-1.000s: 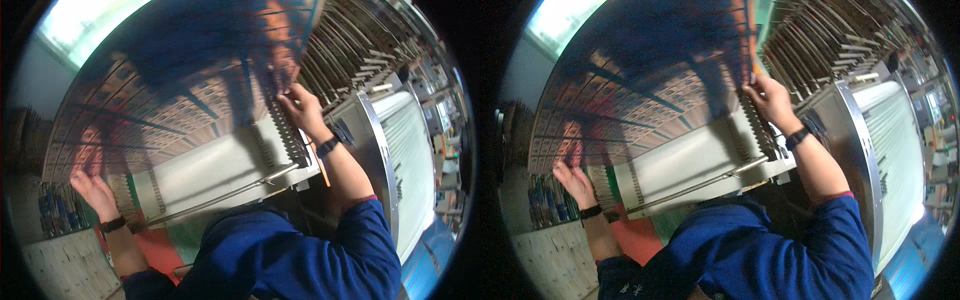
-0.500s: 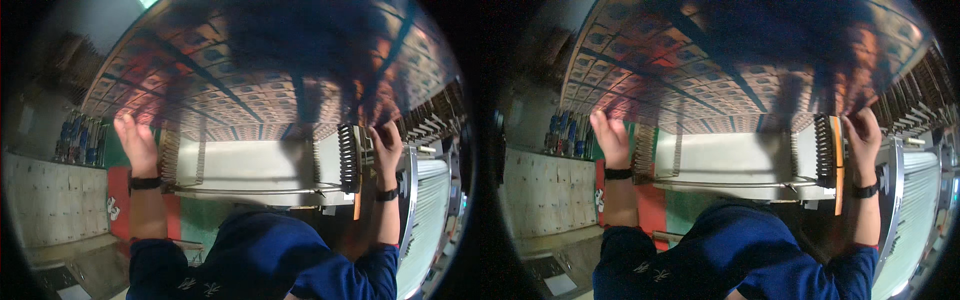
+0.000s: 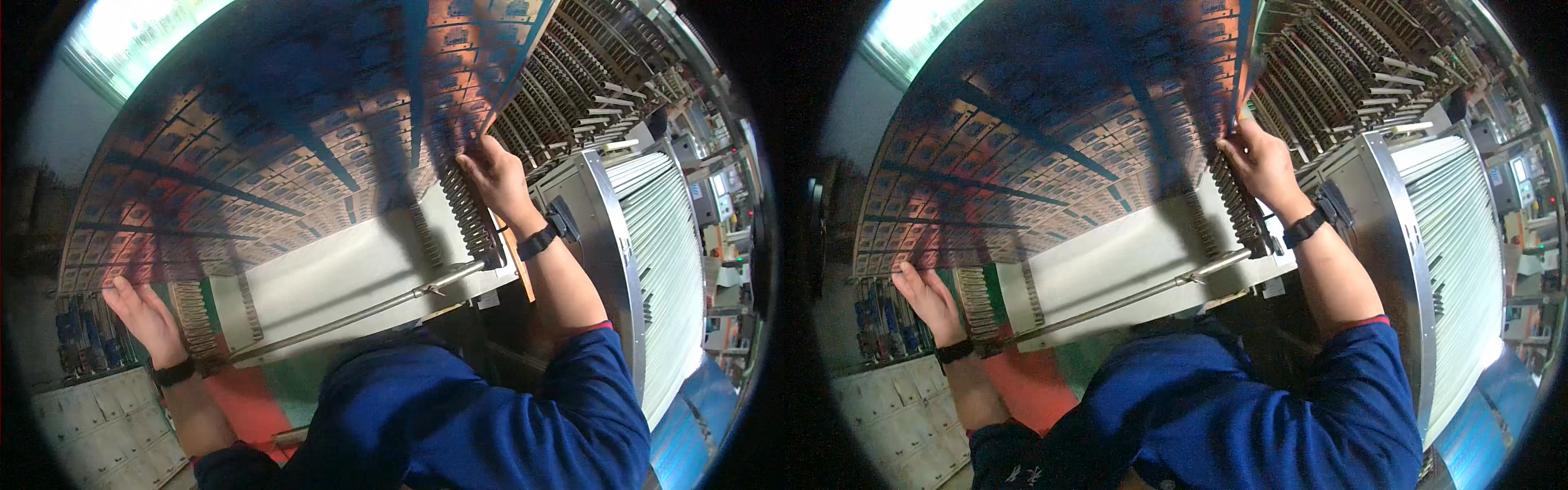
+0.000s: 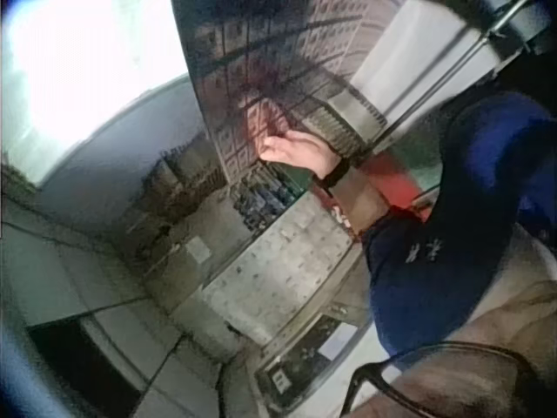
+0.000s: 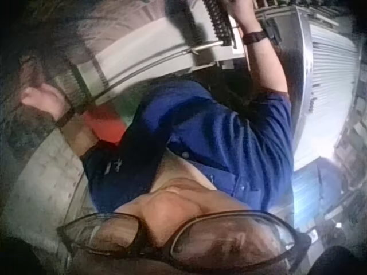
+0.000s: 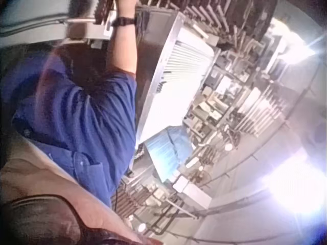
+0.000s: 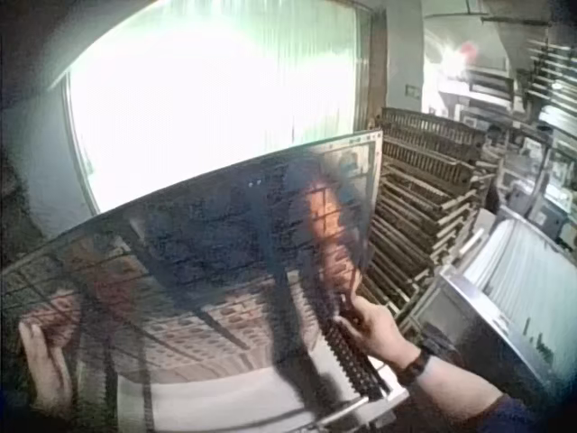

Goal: Transfer printed metal circuit sheets from an industrial conveyor/drying rack into a vertical slot storage rack.

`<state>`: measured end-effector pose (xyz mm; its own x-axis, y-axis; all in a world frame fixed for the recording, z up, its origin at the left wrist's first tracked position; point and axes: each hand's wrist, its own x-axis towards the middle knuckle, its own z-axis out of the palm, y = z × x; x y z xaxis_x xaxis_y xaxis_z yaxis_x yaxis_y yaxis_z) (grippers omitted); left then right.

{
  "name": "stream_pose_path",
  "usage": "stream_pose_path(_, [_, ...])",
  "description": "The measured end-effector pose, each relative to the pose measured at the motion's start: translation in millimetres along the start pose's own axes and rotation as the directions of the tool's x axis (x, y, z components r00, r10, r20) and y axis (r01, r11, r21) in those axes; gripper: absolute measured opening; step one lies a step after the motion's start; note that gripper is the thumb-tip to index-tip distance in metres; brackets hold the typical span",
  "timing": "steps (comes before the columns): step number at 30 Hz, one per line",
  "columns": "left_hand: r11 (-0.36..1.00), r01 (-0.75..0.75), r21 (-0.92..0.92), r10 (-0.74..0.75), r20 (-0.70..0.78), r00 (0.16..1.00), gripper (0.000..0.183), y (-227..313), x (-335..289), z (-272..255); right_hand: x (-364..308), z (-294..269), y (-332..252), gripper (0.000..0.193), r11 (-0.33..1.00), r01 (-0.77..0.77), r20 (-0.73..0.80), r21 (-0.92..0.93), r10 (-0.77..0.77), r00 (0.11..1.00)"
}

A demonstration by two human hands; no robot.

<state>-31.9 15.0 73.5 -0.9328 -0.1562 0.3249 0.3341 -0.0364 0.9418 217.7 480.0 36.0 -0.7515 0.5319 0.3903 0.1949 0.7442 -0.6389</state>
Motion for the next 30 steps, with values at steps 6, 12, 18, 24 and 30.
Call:
stream_pose_path(6, [0.902,-0.264,0.340,0.238,0.119,0.964,0.039,-3,2,-34,-1,-2,-14,0.033,0.989,0.118,-0.188,0.092,-0.100,0.977])
stream_pose_path(12, [0.987,0.013,-0.160,-0.014,-0.004,1.000,0.041,9,-3,0,-16,-43,-3,0.022,0.939,-0.029,-0.085,0.344,0.062,0.994])
stream_pose_path(18, [0.999,0.000,0.053,-0.002,0.036,0.999,0.053,-3,-6,-24,-11,-42,-34,0.015,0.997,0.072,-0.015,-0.033,-0.073,0.997])
stream_pose_path(24, [0.992,0.059,-0.114,-0.063,-0.025,0.998,0.039,0,-11,-9,-3,-6,-28,0.024,0.998,0.047,0.070,-0.036,-0.045,0.997])
stream_pose_path(30, [0.991,0.087,-0.099,-0.085,0.027,0.996,0.037,4,-4,-8,-7,0,-15,0.027,0.996,-0.093,0.003,0.010,0.093,0.996])
